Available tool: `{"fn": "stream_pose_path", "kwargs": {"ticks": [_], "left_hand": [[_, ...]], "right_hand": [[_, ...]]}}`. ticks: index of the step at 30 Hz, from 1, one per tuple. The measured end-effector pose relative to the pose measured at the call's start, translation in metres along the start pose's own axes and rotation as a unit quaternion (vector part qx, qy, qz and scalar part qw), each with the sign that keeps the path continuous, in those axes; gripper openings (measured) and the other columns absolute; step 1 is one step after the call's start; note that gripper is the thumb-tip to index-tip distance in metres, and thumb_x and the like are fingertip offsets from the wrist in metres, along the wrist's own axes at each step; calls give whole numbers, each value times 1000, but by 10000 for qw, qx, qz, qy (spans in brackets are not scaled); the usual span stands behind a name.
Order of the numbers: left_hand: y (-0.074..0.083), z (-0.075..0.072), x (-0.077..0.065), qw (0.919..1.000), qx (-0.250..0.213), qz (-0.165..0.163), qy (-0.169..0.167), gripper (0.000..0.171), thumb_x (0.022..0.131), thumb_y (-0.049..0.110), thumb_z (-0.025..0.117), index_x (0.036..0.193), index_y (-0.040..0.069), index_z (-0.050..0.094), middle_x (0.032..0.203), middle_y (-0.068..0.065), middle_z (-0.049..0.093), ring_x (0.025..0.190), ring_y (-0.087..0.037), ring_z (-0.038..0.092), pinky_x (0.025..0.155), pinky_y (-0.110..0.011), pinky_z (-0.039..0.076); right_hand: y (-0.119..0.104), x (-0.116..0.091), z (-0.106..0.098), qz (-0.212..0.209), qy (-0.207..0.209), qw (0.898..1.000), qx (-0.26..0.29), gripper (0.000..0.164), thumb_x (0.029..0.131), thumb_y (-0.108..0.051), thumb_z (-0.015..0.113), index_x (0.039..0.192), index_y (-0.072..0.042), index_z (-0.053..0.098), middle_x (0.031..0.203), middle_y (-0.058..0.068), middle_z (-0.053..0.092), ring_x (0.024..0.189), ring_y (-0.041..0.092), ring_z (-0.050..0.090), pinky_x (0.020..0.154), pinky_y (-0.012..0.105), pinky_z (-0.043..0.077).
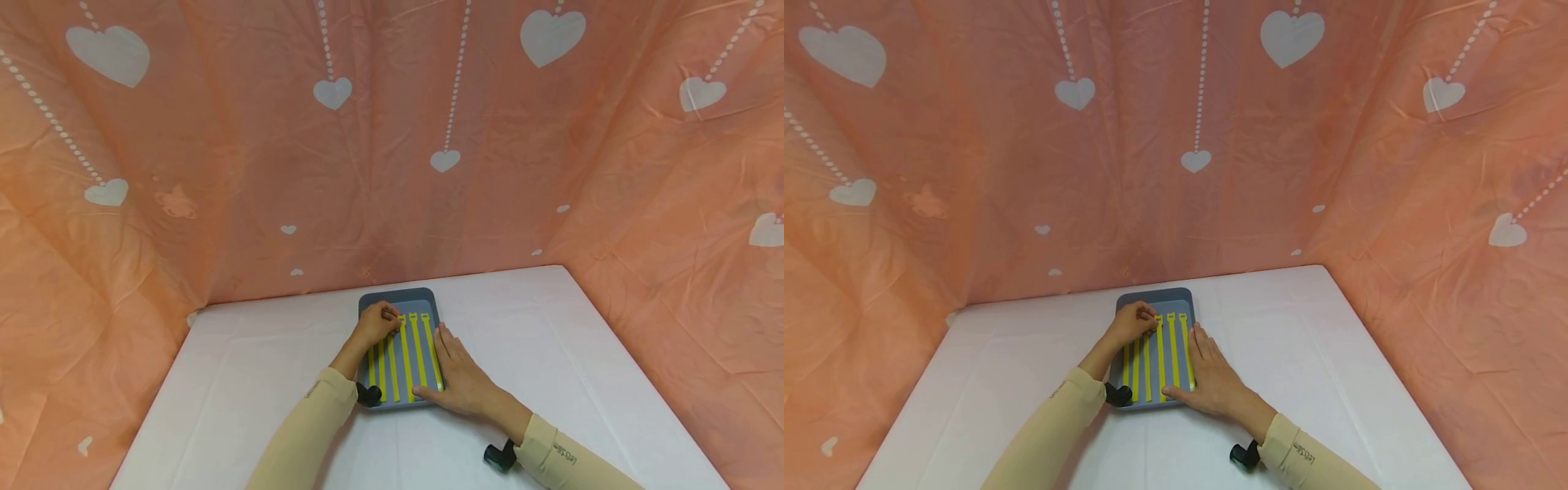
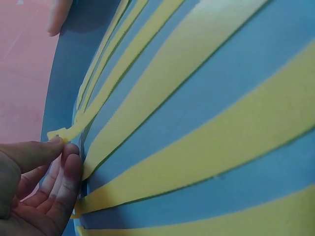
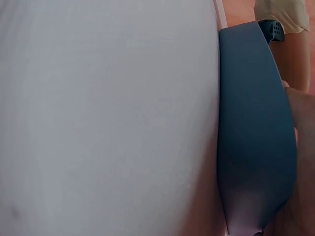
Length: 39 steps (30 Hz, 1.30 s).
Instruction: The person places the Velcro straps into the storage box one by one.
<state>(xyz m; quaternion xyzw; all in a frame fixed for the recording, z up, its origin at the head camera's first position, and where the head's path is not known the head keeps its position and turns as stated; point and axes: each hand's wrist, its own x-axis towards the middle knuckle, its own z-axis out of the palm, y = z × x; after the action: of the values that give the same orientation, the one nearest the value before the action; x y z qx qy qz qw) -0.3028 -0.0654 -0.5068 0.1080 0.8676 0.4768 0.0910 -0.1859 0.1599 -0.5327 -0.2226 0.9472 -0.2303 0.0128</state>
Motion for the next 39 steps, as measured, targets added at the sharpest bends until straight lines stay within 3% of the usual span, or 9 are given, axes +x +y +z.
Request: {"fn": "stream_pose_path", "kwargs": {"ticks": [18,26,39], "left_hand": [[-3,-3,0,9999,6,144,45,18,104,5,69,121,-3,69,109,-17,75,88,-28,75,78,-40,62],[-1,-11,-1,9997,96,223,92,19,105,9,69,122,0,70,114,-15,74,90,-26,74,76,-40,60],[-2,-27,-12,9990,-243,269,269,17,107,15,69,119,4,71,115,-13,72,97,-33,76,79,-42,64]], "right_hand": [[-2,1,-1,-8,-49,10000,-22,123,96,-77,61,168,9,10,178,27,3,166,37,9,134,54,16],[0,2,-3,6,-144,9999,-54,122,97,-76,60,168,8,7,178,25,0,166,35,6,134,52,13],[5,3,-7,-111,-153,9998,25,120,98,-71,64,167,10,11,177,29,4,165,40,9,133,55,16]]}}
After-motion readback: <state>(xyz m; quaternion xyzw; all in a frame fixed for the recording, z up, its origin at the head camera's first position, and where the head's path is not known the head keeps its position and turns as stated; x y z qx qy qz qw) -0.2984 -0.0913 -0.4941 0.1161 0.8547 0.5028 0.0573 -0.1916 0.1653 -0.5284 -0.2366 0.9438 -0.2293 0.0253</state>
